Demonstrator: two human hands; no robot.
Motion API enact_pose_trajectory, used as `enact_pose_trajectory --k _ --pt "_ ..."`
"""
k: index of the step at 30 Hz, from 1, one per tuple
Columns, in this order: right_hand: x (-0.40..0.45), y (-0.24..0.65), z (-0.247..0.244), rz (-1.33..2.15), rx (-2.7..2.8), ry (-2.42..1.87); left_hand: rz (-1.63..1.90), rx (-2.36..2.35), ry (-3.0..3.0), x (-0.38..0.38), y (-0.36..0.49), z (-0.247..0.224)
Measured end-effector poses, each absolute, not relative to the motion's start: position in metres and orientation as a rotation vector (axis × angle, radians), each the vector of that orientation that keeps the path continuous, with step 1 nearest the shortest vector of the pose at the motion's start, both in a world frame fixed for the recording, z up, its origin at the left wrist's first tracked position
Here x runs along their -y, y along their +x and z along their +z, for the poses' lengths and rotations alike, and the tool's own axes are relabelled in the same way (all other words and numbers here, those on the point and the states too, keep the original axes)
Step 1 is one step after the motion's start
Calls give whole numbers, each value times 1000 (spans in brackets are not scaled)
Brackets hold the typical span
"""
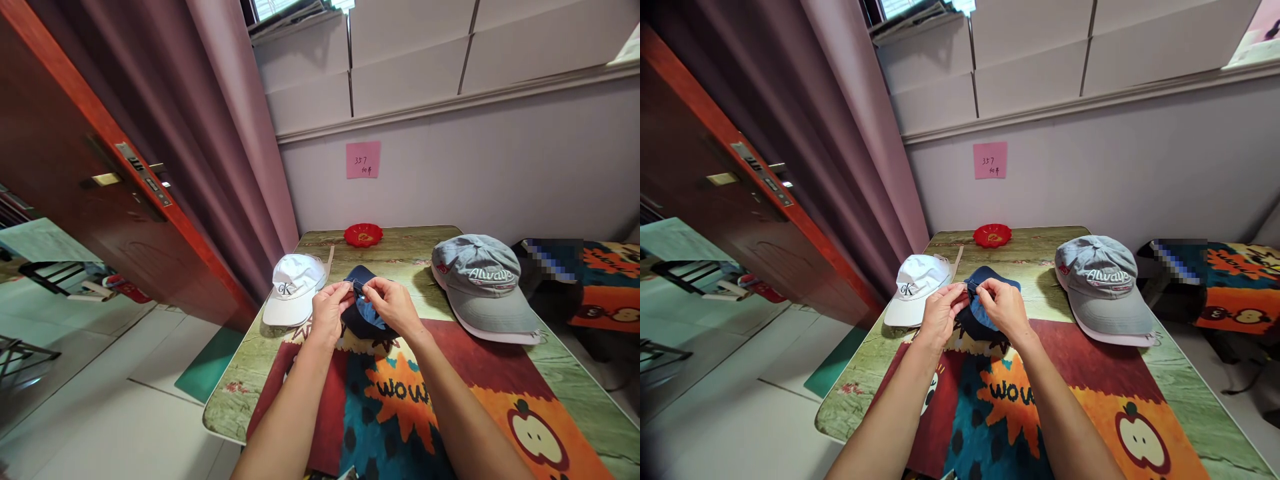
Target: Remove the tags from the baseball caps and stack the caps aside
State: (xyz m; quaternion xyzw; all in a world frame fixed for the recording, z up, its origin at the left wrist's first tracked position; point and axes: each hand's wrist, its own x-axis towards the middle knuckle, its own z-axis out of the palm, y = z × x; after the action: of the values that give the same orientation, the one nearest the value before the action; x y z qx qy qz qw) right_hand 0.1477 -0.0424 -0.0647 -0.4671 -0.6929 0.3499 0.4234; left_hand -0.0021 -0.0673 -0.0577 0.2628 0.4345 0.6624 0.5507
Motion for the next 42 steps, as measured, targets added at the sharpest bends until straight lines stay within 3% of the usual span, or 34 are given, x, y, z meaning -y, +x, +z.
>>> enact_pose_trajectory --k 34,42 --pt "46 155 -57 777 1917 -1124 1498 -1125 782 72 1 -59" --pt "41 157 -63 1032 1718 -1109 1503 -1138 732 71 -3 -62"
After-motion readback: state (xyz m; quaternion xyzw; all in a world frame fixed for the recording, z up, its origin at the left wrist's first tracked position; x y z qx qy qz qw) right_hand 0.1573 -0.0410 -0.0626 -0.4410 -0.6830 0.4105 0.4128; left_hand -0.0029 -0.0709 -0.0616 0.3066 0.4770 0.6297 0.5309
